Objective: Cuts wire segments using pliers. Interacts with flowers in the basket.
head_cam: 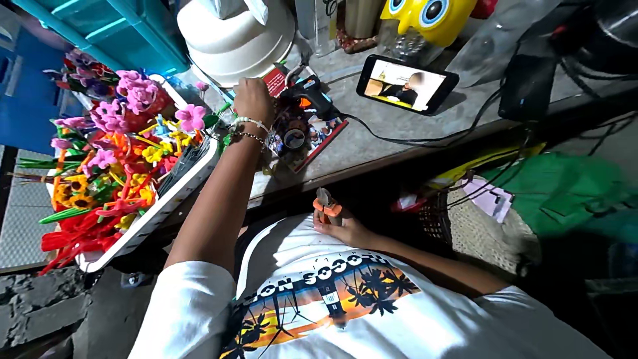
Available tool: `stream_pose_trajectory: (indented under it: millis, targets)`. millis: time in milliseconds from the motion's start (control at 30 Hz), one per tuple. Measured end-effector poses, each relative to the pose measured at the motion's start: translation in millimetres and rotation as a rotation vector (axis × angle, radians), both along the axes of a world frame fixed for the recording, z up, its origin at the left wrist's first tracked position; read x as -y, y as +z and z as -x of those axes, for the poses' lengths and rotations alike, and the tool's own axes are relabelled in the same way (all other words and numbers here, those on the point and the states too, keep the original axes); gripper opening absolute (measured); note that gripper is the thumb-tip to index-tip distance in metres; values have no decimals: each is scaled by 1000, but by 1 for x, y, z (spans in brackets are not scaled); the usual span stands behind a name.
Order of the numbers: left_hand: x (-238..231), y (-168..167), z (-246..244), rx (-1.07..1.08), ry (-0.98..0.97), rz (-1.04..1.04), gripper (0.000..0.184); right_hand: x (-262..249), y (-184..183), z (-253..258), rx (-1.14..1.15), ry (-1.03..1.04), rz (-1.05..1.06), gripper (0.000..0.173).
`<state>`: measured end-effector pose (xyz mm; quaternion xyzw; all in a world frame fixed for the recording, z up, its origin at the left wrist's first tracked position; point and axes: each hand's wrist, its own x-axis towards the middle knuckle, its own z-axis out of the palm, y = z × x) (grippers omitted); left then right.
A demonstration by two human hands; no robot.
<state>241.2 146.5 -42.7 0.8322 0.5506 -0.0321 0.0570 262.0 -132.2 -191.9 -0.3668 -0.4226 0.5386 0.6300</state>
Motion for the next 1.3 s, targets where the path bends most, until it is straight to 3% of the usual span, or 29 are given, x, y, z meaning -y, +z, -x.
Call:
stream_pose_trajectory:
  millis: [500,667,733,800,867,967,1033,1167,1300]
  targets:
    - [-29,-26,-7,-134,-94,43,35,0,-4,-4,-11,6,-26,22]
    - [-33,-27,-6,-45,-55,-107,47,2,-5,-4,-6,-19,-33,20]
    - [-32,-17,-6,104,-98,-183,44,2,-4,-3,-18,-26,-25,19]
    - [-26,-6,-5,493,-145,-180,39,2,-5,-3,-24,-26,-35,20]
    - [-14,5,-6,858,-206,-109,27,1,-4,-3,-11,-19,-39,20]
    - [12,10,4,1172,-331,70,16,1,-5,-3,13,-20,-40,20]
    - [30,7,19,1290,-382,208,17,2,-4,-4,22,-21,-37,21]
    - [61,-9,49,1431,-366,426,38,1,-6,-4,7,-17,-47,19]
    - [87,-28,74,1398,-351,448,24,2,-2,-2,-6,-4,-11,19]
